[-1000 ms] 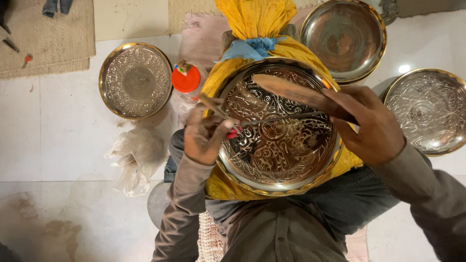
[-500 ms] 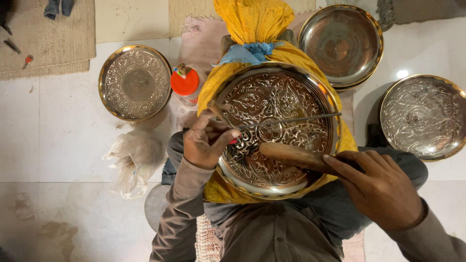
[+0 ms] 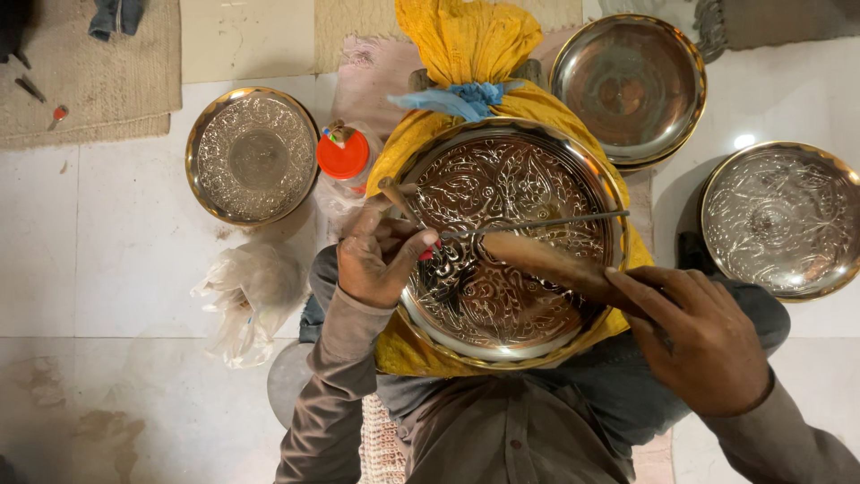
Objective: The person sits on the floor with a decorated brass tray on their lap and engraves an ornate pattern into its surface. They hold a small punch against the metal with one hand and repeatedly strike it with a wooden mallet held in the other hand, repositioning the punch across different areas of the design.
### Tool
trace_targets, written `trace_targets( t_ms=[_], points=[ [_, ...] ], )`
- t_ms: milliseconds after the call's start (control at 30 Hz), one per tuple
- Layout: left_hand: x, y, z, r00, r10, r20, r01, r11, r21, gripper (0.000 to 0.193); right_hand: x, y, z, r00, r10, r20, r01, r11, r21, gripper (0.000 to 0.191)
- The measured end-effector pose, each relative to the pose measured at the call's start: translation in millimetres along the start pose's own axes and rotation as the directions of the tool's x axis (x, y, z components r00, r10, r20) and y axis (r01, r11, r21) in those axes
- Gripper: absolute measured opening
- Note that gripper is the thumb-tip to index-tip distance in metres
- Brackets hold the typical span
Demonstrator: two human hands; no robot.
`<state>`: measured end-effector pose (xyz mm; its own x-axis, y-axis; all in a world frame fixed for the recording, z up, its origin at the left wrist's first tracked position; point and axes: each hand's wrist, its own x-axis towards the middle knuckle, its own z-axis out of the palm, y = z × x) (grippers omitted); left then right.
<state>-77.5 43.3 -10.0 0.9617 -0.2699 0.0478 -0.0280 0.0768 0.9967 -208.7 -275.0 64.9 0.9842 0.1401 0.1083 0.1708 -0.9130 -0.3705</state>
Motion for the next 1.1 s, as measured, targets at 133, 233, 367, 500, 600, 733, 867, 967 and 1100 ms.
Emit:
trace_targets(
  t_ms=[133,233,367,500,600,733,867,967,1100],
  points=[
    [0.3,0.8,-1.2,1.0,-0.01,-0.004,0.01,0.998,0.056,0.055,-0.1,0.3,-1.3,0.995,0.034,0.097,-0.029,0.999,-0.046,0.054],
    [2.0,1.1,-3.6,1.0,-0.007,-0.007,0.007,0.999,0.033,0.056,-3.0,1.1,0.4,0.992,0.116,0.055,-0.116,0.993,0.002,0.054],
    [2.4,0.4,-8.6,0.999,-0.028,-0.044,0.028,1.0,-0.01,0.058,-12.1,4.7,9.8,0.952,0.293,-0.089,-0.263,0.931,0.252,0.057],
    [4.9,-1.2,-14.3,0.999,0.004,-0.053,-0.007,0.998,-0.061,0.057,-23.2,19.3,30.8,0.861,0.496,-0.11,-0.257,0.612,0.748,0.059],
    [7.7,-0.8,-17.7,0.996,0.02,-0.09,-0.024,0.999,-0.048,0.042,-34.2,31.4,54.9,0.78,0.625,-0.017,-0.357,0.467,0.809,0.045],
    [10.9,4.9,-20.6,0.994,-0.043,-0.097,0.04,0.999,-0.027,0.017,-46.9,36.5,92.0,0.743,0.669,-0.03,-0.321,0.394,0.861,0.036],
    [16.1,13.8,-15.7,0.998,0.06,-0.033,-0.04,0.899,0.436,0.027,-52.7,29.1,109.2,0.735,0.677,0.051,-0.348,0.311,0.884,0.035],
    [18.8,20.8,-10.7,0.982,0.135,0.13,-0.188,0.728,0.659,0.039,-50.1,20.4,110.9,0.728,0.681,0.078,-0.386,0.313,0.868,0.039],
    [23.9,24.2,-8.5,0.944,0.236,0.23,-0.321,0.5,0.804,0.053,-41.9,16.7,105.9,0.749,0.658,0.075,-0.377,0.33,0.865,0.041]
  ],
)
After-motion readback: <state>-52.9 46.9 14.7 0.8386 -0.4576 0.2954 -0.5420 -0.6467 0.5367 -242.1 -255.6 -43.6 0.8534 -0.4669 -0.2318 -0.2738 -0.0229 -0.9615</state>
